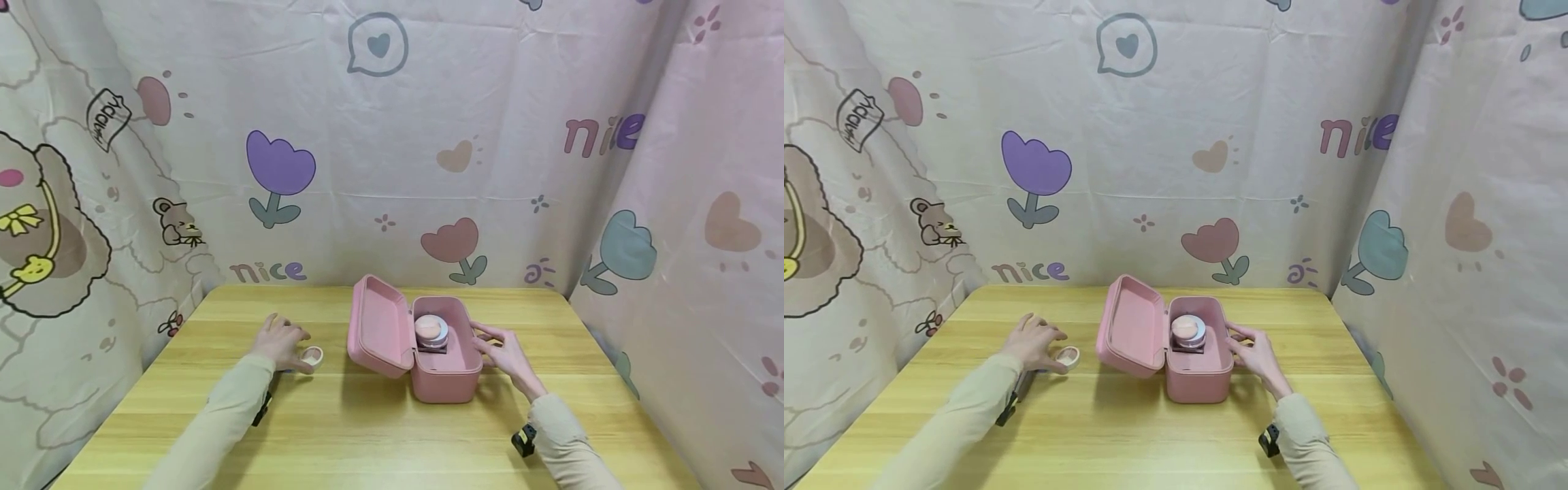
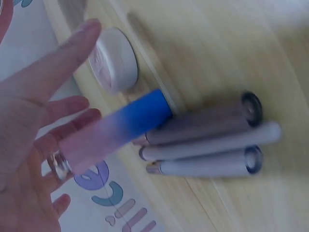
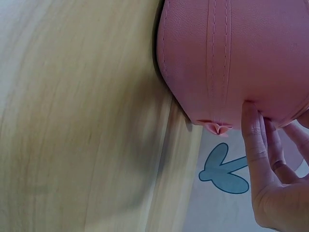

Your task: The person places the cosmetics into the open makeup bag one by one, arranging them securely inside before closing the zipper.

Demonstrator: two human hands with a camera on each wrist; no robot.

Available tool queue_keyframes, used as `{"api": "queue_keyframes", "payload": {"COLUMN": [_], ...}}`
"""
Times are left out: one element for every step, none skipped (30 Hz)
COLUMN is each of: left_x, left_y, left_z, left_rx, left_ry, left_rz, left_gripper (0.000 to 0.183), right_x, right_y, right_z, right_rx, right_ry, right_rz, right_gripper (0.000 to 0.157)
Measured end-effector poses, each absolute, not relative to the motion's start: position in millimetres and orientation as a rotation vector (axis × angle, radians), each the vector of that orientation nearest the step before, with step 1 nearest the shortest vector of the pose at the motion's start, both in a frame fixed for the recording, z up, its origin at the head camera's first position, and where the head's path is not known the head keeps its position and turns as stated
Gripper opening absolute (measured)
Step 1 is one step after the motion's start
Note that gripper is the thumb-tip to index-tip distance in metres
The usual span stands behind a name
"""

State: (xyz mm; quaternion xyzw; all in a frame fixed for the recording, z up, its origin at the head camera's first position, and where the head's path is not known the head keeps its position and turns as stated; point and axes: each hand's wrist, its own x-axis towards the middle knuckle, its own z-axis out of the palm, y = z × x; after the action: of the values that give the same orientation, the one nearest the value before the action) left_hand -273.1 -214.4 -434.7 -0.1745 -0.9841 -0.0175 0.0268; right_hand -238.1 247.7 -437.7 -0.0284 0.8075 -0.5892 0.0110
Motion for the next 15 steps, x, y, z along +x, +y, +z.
{"api": "queue_keyframes", "payload": {"left_x": [-274.1, -275.1, -275.9, -276.4, -277.1, -277.6, -277.7, -278.0, -278.3, -278.3, -278.4, -278.6, -278.8, -279.0, -279.3], "left_y": [-212.6, -211.0, -209.9, -208.8, -208.2, -207.7, -207.1, -206.6, -206.1, -205.3, -204.6, -203.7, -202.9, -201.9, -201.3], "left_z": [-435.4, -436.4, -437.5, -438.4, -439.9, -441.4, -442.3, -443.5, -444.7, -445.2, -445.5, -446.1, -446.5, -446.9, -447.4], "left_rx": [-0.545, -0.548, -0.549, -0.548, -0.55, -0.552, -0.556, -0.556, -0.557, -0.562, -0.573, -0.579, -0.586, -0.591, -0.597], "left_ry": [-3.04, -3.042, -3.043, -3.045, -3.044, -3.044, -3.042, -3.044, -3.046, -3.044, -3.037, -3.033, -3.025, -3.018, -3.004], "left_rz": [-0.032, -0.018, -0.007, 0.0, 0.014, 0.026, 0.046, 0.052, 0.06, 0.074, 0.091, 0.097, 0.107, 0.107, 0.119], "left_gripper": [0.077, 0.077, 0.077, 0.076, 0.074, 0.072, 0.07, 0.068, 0.065, 0.063, 0.061, 0.058, 0.056, 0.053, 0.051], "right_x": [-238.0, -238.0, -237.9, -237.8, -237.7, -237.8, -237.9, -238.0, -238.2, -238.1, -238.1, -238.1, -237.9, -237.7, -237.5], "right_y": [247.5, 247.2, 247.0, 246.8, 246.8, 246.7, 246.4, 246.4, 246.5, 246.6, 246.7, 246.7, 246.7, 246.8, 246.9], "right_z": [-437.8, -437.8, -437.9, -437.8, -437.8, -437.8, -437.8, -437.7, -437.8, -437.8, -438.0, -438.1, -438.0, -437.9, -437.8], "right_rx": [-0.088, -0.081, -0.075, -0.079, -0.083, -0.084, -0.082, -0.081, -0.088, -0.097, -0.097, -0.095, -0.093, -0.092, -0.092], "right_ry": [2.522, 2.528, 2.533, 2.539, 2.541, 2.543, 2.54, 2.536, 2.529, 2.523, 2.515, 2.509, 2.503, 2.502, 2.501], "right_rz": [-1.837, -1.837, -1.834, -1.827, -1.823, -1.82, -1.824, -1.829, -1.831, -1.833, -1.841, -1.848, -1.854, -1.854, -1.855], "right_gripper": [0.05, 0.049, 0.049, 0.049, 0.049, 0.049, 0.049, 0.049, 0.049, 0.049, 0.049, 0.05, 0.05, 0.05, 0.051]}}
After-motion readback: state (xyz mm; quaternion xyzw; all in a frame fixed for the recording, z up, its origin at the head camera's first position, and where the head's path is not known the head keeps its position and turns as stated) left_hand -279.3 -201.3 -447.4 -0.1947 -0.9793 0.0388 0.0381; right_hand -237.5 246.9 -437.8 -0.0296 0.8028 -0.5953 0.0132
